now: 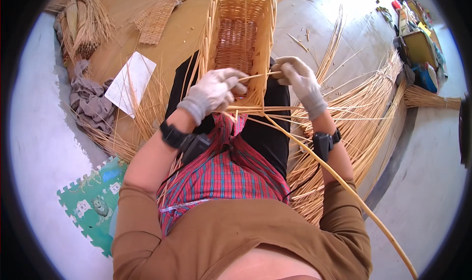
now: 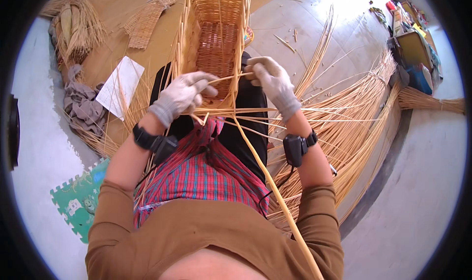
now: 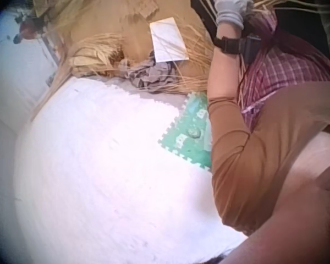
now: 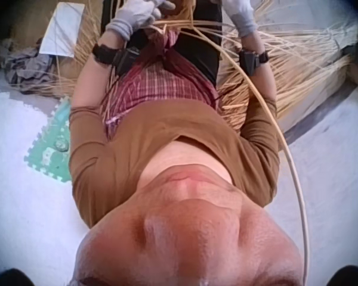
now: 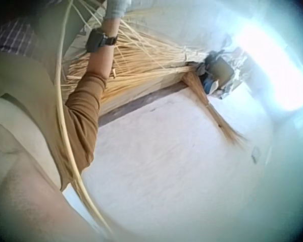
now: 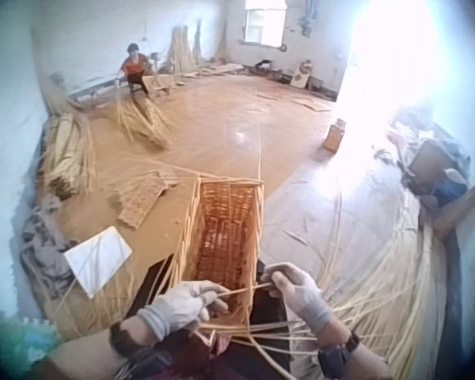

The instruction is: Weaving the sides and top edges of a rectangular wicker basket using long plant fibers.

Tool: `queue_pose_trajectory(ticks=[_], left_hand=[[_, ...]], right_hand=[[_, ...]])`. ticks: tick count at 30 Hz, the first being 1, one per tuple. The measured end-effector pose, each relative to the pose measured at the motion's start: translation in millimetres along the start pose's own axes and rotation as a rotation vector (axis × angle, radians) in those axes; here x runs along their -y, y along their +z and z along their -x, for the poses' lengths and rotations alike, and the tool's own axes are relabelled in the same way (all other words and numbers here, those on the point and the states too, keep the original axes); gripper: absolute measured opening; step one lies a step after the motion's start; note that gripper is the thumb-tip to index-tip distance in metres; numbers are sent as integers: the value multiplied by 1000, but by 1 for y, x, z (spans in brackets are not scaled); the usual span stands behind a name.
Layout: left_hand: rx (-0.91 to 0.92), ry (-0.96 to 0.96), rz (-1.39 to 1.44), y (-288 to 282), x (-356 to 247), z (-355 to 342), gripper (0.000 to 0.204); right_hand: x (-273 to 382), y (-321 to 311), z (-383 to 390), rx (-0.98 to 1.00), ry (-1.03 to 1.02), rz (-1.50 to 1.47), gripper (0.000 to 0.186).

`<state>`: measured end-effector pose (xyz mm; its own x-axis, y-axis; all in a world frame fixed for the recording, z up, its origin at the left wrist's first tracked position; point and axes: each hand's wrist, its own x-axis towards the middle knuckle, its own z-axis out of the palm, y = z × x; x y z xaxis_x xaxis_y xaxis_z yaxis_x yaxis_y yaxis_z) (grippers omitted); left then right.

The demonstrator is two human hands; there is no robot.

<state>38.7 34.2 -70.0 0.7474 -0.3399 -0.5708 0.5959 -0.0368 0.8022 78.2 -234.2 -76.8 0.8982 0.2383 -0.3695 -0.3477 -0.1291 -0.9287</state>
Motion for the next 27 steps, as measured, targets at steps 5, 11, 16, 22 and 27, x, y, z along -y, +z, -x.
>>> queue_pose_trajectory(ticks=[5, 11, 16, 22, 27], left_hand=[[75, 81, -178, 25, -24, -24, 33], [462, 287, -295, -30, -14, 22, 30], [207, 255, -162, 12, 11, 8, 14], [70, 393, -303, 42, 24, -13, 15], [126, 510, -359, 51, 29, -19, 37]], right_hand=[[2, -9, 19, -130, -693, 992, 20], [-12, -24, -1, -109, -760, 1157, 11], [-13, -40, 0, -221, -757, 1321, 10], [-8, -56, -7, -272, -784, 1424, 9], [-11, -85, -29, -398, -848, 1547, 9]])
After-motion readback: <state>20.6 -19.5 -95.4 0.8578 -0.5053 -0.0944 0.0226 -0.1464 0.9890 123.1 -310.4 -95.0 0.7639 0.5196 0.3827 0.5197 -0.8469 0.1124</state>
